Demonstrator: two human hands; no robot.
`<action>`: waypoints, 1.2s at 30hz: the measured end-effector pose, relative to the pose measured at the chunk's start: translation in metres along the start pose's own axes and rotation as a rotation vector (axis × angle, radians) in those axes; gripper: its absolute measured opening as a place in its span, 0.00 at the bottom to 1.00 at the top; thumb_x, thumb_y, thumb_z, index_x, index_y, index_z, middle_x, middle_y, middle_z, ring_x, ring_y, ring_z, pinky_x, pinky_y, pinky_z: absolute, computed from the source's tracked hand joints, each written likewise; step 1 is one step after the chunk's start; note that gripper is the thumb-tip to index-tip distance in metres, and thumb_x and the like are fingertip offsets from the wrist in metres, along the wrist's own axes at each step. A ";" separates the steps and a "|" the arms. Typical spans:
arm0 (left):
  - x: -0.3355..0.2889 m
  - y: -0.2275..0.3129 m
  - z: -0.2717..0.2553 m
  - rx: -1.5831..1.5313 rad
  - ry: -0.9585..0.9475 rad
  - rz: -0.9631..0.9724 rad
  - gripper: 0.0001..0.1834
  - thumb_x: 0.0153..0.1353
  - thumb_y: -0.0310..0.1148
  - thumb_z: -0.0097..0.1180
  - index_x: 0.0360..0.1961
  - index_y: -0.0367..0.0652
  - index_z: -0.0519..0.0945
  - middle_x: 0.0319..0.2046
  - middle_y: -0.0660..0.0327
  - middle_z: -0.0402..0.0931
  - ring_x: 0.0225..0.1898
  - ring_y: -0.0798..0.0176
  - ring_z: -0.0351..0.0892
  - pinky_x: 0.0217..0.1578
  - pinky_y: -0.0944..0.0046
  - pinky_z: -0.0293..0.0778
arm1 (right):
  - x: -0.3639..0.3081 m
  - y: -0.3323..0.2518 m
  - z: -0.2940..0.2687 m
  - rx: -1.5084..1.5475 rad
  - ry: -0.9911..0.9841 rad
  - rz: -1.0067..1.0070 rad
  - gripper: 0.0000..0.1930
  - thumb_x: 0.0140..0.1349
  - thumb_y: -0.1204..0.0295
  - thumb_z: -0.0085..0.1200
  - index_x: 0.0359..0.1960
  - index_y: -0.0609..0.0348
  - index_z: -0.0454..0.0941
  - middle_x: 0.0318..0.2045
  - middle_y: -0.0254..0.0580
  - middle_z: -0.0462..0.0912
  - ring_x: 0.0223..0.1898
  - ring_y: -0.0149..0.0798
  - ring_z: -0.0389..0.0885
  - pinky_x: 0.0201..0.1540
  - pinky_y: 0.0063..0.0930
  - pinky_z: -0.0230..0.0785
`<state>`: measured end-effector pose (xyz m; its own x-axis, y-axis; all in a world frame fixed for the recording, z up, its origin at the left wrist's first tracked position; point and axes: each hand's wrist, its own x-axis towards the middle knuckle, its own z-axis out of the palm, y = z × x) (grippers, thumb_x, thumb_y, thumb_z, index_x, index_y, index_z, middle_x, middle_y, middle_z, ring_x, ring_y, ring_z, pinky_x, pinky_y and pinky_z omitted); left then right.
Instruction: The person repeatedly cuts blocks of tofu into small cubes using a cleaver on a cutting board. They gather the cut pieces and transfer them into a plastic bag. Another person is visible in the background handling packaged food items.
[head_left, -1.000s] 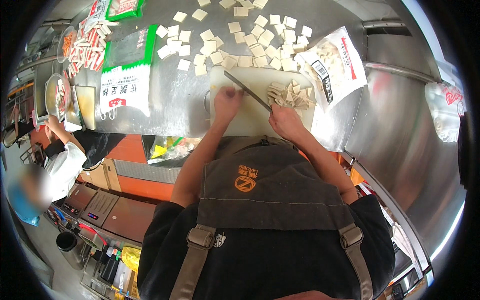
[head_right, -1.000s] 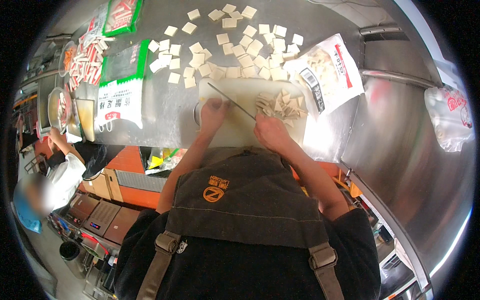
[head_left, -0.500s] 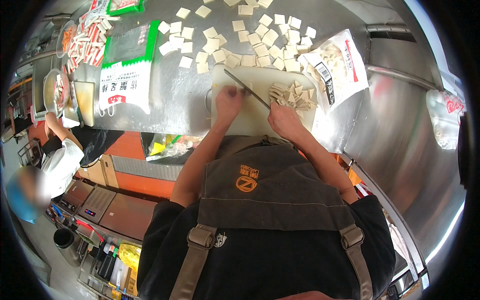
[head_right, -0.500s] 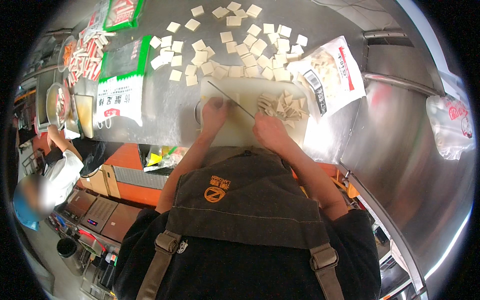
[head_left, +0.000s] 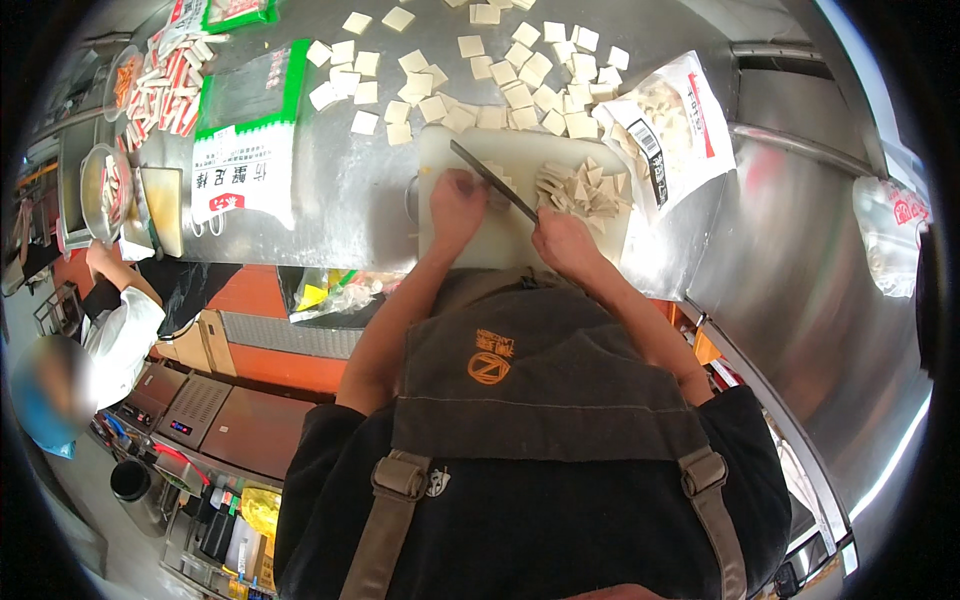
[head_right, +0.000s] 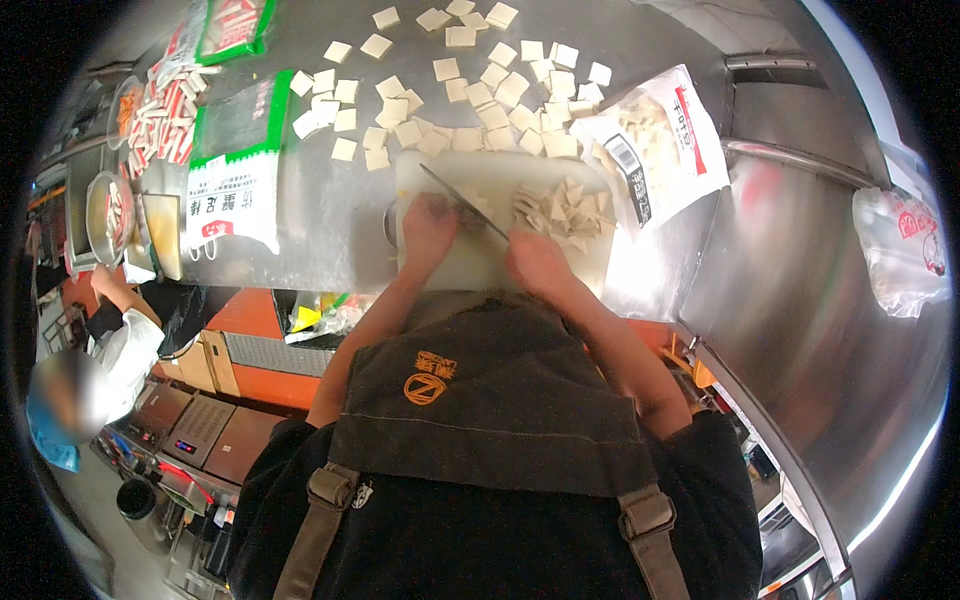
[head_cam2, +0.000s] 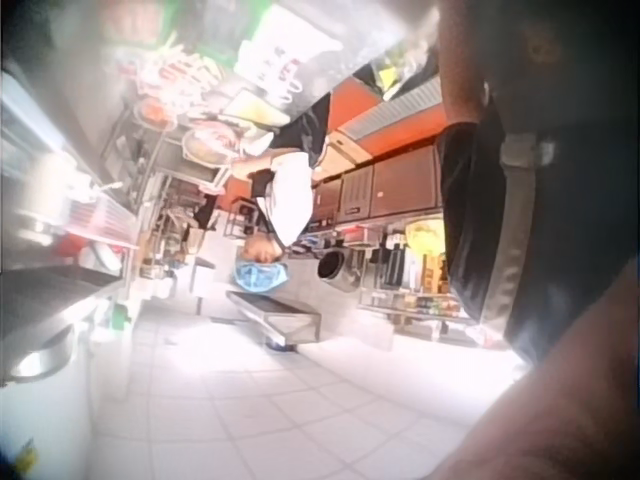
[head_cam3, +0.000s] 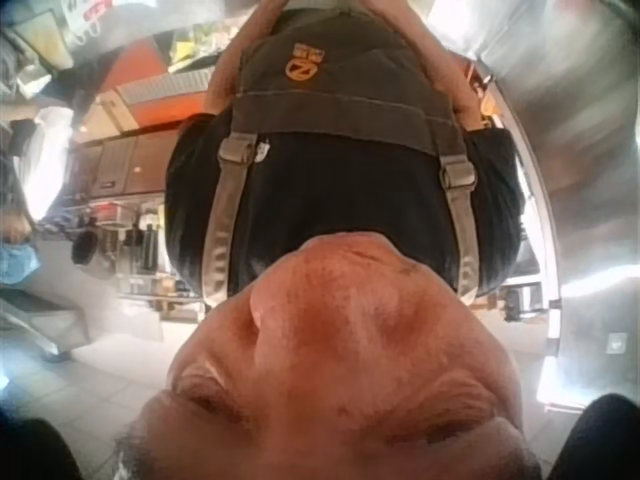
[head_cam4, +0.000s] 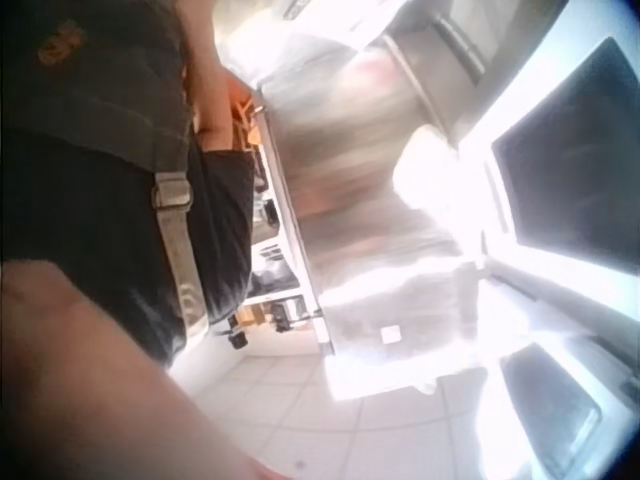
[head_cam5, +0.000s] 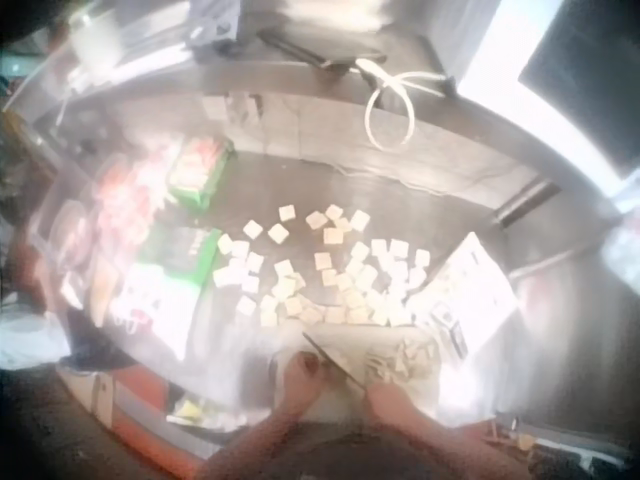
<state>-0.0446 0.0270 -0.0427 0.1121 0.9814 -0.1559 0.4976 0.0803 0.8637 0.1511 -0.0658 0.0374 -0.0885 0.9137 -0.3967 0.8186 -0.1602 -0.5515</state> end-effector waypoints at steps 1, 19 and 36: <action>-0.001 -0.001 0.000 0.007 -0.005 -0.002 0.14 0.53 0.30 0.70 0.37 0.36 0.80 0.33 0.49 0.81 0.34 0.45 0.82 0.38 0.51 0.77 | 0.000 -0.002 0.001 -0.026 -0.023 0.041 0.10 0.61 0.72 0.51 0.39 0.69 0.72 0.28 0.65 0.82 0.35 0.69 0.82 0.39 0.61 0.72; 0.001 -0.005 -0.008 -0.008 -0.111 0.067 0.19 0.53 0.33 0.71 0.44 0.36 0.81 0.27 0.52 0.80 0.29 0.46 0.81 0.33 0.52 0.78 | 0.002 0.025 0.028 0.184 0.191 0.046 0.11 0.64 0.70 0.56 0.41 0.67 0.75 0.25 0.63 0.81 0.31 0.67 0.81 0.36 0.54 0.73; -0.023 0.020 0.072 0.125 -0.323 0.725 0.35 0.62 0.41 0.62 0.66 0.33 0.68 0.68 0.35 0.61 0.72 0.29 0.55 0.73 0.32 0.49 | -0.152 0.042 -0.003 0.729 0.431 0.576 0.11 0.69 0.71 0.56 0.45 0.67 0.80 0.16 0.35 0.77 0.17 0.26 0.75 0.22 0.28 0.69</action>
<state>0.0250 -0.0066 -0.0560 0.6782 0.6812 0.2757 0.2958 -0.5965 0.7461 0.2006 -0.2103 0.0761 0.5385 0.6596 -0.5244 0.1149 -0.6740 -0.7297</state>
